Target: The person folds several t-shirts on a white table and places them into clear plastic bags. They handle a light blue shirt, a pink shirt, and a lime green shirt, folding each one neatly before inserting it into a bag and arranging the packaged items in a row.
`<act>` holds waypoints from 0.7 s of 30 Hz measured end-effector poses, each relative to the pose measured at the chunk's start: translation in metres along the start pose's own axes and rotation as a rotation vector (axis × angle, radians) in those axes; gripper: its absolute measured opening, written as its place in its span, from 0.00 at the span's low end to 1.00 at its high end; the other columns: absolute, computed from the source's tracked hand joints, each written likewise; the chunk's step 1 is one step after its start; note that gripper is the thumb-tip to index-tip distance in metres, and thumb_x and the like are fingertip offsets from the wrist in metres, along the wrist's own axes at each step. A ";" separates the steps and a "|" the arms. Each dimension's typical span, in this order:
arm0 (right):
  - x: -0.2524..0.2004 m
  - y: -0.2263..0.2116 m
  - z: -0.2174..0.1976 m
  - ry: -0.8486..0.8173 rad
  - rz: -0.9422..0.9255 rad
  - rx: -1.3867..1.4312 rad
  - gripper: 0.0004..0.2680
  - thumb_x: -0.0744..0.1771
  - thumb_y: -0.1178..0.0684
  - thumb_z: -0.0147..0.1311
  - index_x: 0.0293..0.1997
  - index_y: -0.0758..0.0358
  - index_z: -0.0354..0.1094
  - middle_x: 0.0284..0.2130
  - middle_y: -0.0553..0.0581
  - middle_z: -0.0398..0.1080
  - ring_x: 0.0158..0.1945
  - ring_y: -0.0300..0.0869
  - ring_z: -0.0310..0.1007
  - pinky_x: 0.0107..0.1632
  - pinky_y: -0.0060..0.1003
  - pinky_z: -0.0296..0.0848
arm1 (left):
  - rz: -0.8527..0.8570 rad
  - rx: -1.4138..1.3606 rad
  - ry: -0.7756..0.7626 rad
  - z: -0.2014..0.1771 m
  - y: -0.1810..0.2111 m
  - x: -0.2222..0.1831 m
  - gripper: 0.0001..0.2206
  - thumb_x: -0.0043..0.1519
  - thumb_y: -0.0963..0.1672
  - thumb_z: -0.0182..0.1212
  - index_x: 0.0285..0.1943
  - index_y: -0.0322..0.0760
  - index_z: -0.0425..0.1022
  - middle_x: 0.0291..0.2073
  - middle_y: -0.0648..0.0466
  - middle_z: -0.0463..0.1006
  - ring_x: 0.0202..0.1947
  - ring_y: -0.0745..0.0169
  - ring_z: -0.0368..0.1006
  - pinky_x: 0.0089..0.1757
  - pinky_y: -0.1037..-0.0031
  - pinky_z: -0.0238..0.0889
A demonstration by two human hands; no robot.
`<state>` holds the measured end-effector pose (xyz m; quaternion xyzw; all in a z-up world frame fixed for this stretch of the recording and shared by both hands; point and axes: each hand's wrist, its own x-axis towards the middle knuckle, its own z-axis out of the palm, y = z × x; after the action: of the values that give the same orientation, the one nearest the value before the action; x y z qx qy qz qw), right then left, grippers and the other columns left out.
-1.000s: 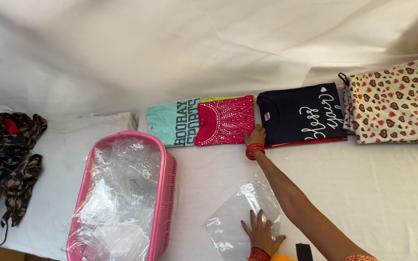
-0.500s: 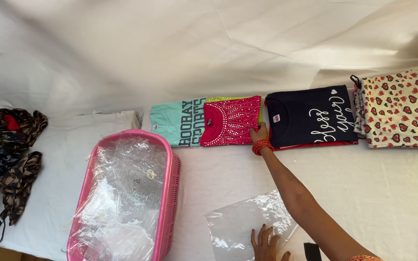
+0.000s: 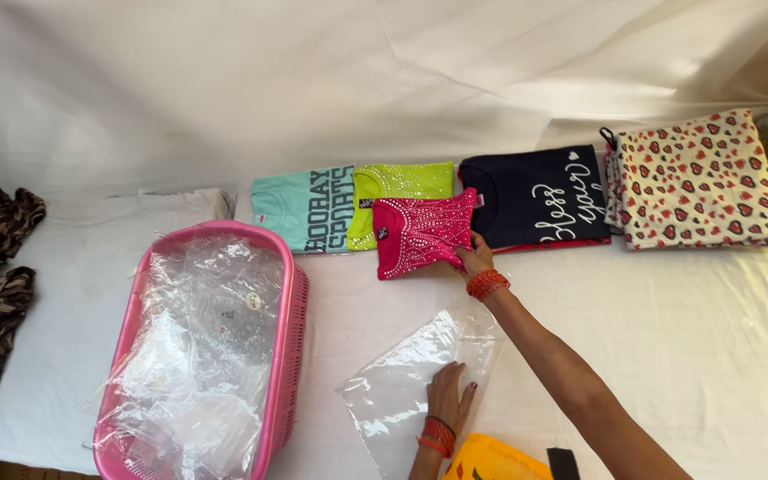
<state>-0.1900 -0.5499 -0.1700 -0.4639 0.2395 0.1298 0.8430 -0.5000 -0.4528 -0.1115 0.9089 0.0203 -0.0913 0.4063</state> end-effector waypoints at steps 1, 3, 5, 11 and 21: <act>-0.029 -0.007 -0.018 0.016 0.005 -0.003 0.21 0.65 0.67 0.52 0.66 0.59 0.58 0.49 0.58 0.72 0.40 0.47 0.77 0.34 0.42 0.79 | -0.003 -0.007 -0.015 -0.004 0.005 0.002 0.21 0.67 0.48 0.59 0.66 0.32 0.67 0.65 0.40 0.67 0.65 0.40 0.59 0.60 0.50 0.50; -0.088 -0.024 -0.058 0.009 0.104 0.065 0.21 0.65 0.68 0.50 0.65 0.57 0.58 0.46 0.61 0.74 0.40 0.47 0.78 0.38 0.42 0.82 | -0.048 0.365 -0.226 -0.008 0.018 0.007 0.27 0.61 0.56 0.65 0.61 0.37 0.70 0.67 0.42 0.64 0.66 0.43 0.58 0.60 0.47 0.50; -0.128 -0.022 -0.117 0.036 0.119 0.058 0.20 0.66 0.67 0.50 0.65 0.56 0.58 0.46 0.59 0.74 0.41 0.46 0.78 0.39 0.42 0.82 | -0.096 0.478 -0.322 -0.025 0.049 0.002 0.31 0.56 0.56 0.68 0.64 0.38 0.67 0.67 0.44 0.62 0.66 0.44 0.57 0.59 0.46 0.50; -0.238 -0.008 -0.310 0.151 0.130 0.062 0.20 0.67 0.64 0.52 0.66 0.51 0.58 0.47 0.54 0.73 0.43 0.42 0.76 0.40 0.41 0.78 | -0.031 0.664 -0.299 0.027 -0.012 -0.062 0.27 0.49 0.41 0.67 0.60 0.40 0.67 0.63 0.49 0.63 0.59 0.47 0.63 0.51 0.50 0.62; -0.356 -0.017 -0.446 0.326 0.098 0.053 0.21 0.66 0.64 0.52 0.68 0.53 0.57 0.50 0.55 0.74 0.46 0.42 0.78 0.45 0.41 0.82 | -0.217 0.628 -0.625 0.005 0.079 -0.075 0.34 0.54 0.49 0.69 0.69 0.38 0.60 0.66 0.47 0.60 0.65 0.45 0.59 0.60 0.48 0.55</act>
<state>-0.6120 -0.9345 -0.1746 -0.4443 0.3986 0.0873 0.7976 -0.5654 -0.5064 -0.0431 0.9096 -0.0367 -0.4049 0.0855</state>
